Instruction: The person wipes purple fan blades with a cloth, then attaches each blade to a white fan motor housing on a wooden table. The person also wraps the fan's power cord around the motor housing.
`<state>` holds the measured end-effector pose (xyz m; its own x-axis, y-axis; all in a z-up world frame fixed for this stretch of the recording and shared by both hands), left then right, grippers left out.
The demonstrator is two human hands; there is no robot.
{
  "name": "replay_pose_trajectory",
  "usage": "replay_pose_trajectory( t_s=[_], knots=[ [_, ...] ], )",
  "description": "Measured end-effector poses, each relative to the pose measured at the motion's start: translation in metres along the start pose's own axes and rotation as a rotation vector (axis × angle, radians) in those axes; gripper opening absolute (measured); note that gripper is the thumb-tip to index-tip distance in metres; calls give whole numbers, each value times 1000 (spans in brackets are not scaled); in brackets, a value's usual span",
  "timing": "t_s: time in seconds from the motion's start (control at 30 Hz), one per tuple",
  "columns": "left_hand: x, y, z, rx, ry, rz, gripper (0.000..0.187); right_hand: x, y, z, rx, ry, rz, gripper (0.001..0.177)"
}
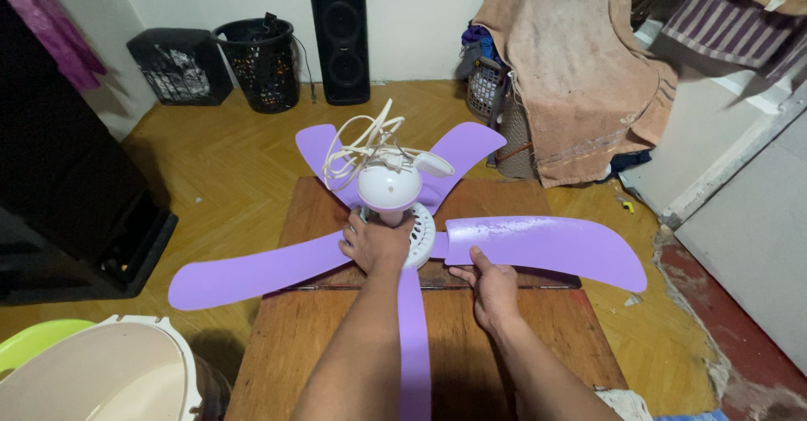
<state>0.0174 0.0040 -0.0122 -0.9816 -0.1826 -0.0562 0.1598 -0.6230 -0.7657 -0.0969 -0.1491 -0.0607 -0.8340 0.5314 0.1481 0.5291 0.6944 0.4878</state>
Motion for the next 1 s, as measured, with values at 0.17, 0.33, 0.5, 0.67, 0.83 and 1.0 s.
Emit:
replay_pose_trajectory(
  t_s=[0.17, 0.33, 0.5, 0.67, 0.83, 1.0],
  knots=[
    [0, -1, 2, 15, -26, -13, 99, -1, 0, 0, 9, 1, -31, 24],
    [0, 0, 1, 34, -13, 18, 104, -4, -5, 2, 18, -1, -82, 26],
    [4, 2, 3, 49, -22, 44, 97, -12, -6, 8, 19, 1, -26, 24],
    [8, -2, 7, 46, -61, 9, 87, -18, -5, 6, -24, 129, 23, 26],
    [7, -5, 7, 73, -64, 4, 89, -17, -1, 4, -84, 234, 64, 30],
    [8, -4, 8, 87, -58, 18, 91, -17, 1, 3, -44, 191, 85, 31]
  ],
)
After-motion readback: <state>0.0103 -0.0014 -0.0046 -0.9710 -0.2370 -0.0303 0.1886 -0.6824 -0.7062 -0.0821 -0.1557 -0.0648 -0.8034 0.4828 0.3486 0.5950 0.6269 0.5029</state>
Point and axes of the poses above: each hand's wrist, its own x-axis away from the middle knuckle, its own y-axis out of the palm, z = x × y, the point moved 1 cm from there along -x, towards the middle knuckle, and after that the axes turned 1 degree about -z, right-handed, at the moved point
